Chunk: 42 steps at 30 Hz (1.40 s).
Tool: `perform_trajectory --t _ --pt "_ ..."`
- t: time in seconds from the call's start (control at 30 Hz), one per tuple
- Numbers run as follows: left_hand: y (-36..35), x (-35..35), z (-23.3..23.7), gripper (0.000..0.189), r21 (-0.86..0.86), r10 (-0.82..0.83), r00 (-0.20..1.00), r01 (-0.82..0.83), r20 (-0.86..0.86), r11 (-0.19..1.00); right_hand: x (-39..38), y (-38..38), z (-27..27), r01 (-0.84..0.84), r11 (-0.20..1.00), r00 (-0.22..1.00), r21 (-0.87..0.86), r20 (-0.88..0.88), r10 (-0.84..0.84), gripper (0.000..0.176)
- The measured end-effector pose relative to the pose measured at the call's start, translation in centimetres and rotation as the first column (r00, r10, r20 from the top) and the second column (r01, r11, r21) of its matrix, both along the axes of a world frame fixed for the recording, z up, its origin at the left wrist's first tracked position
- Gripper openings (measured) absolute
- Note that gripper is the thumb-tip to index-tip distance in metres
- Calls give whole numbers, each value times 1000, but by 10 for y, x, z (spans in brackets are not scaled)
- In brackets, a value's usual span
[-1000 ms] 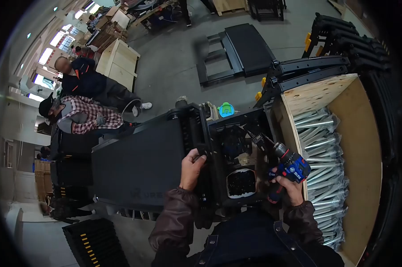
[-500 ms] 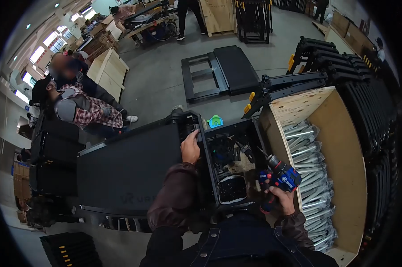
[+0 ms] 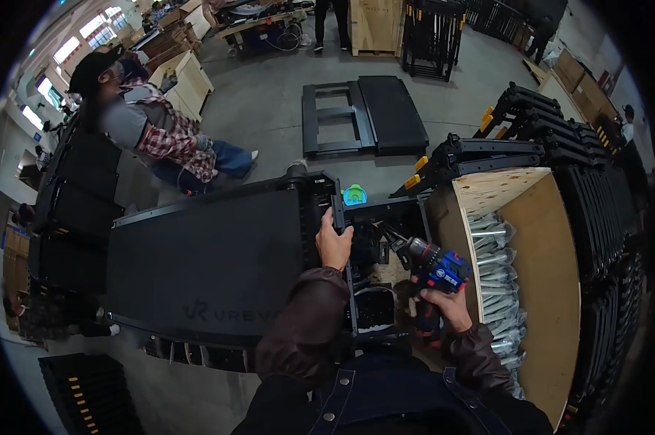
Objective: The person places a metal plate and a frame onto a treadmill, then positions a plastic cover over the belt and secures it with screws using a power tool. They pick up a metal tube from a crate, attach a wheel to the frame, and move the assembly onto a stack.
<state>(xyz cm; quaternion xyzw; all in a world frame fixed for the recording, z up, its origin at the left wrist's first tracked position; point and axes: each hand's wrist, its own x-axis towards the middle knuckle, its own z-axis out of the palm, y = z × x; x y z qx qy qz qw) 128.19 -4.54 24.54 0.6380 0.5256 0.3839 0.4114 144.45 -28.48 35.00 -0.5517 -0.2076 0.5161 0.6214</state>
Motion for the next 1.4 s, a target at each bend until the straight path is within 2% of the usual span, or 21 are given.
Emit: perform_trajectory --t 0.07,0.13,0.17,0.23,0.37,0.67,0.9,0.97,1.03,1.07,1.13,1.17,1.2,1.27,1.3,1.33,1.4 --pt "1 2 -7 63 38 60 998 -59 -24 998 2 23 -2 -90 994 994 57 62 86 44" --pt "-1 3 -7 60 52 69 997 -67 -23 996 1 53 14 -88 995 989 38 118 83 39" --pt "0 2 -7 57 73 73 997 -71 -28 995 1 67 16 -143 989 977 27 165 137 36" --pt "0 -2 -12 56 113 85 996 -81 -33 990 4 92 16 -259 963 936 -76 227 269 32" --pt "2 -2 -14 55 175 74 997 -69 -27 982 18 134 5 -367 917 882 -155 254 396 29" --pt "3 -9 -11 56 179 67 996 -57 -52 982 19 167 11 -427 872 824 -239 293 485 36" --pt "6 -18 -1 58 150 43 996 -31 -76 988 11 184 24 -457 844 782 -281 326 532 32" --pt "7 -19 3 59 150 46 996 -34 -79 988 15 195 30 -486 791 655 -372 445 611 27" --pt "8 -23 6 58 157 48 997 -37 -66 987 6 214 58 -518 731 582 -445 443 682 24" --pt "11 -26 9 58 171 54 997 -44 -55 984 -2 228 75 -486 702 540 -521 452 710 29" --pt "14 -31 11 58 171 45 998 -37 -45 985 1 263 86 -455 608 105 -650 639 762 42" --pt "16 -37 12 58 176 46 998 -39 -33 984 -7 280 91 -444 622 -6 -645 696 718 46" --pt "19 -41 14 58 168 44 999 -39 -26 985 -17 295 97 -438 618 -10 -653 691 723 46" --pt "26 -53 18 58 170 69 997 -66 -16 983 -41 319 109 -426 546 -113 -722 641 759 41" --pt "29 -55 20 58 160 67 998 -65 -7 985 -55 325 118 -317 508 -166 -801 575 801 36" --pt "30 -62 22 58 137 79 997 -79 8 987 -64 328 122 -306 502 -158 -809 563 811 36" --pt "41 -87 26 58 108 85 996 -89 36 990 -92 342 127 -259 432 -240 -864 491 837 39"
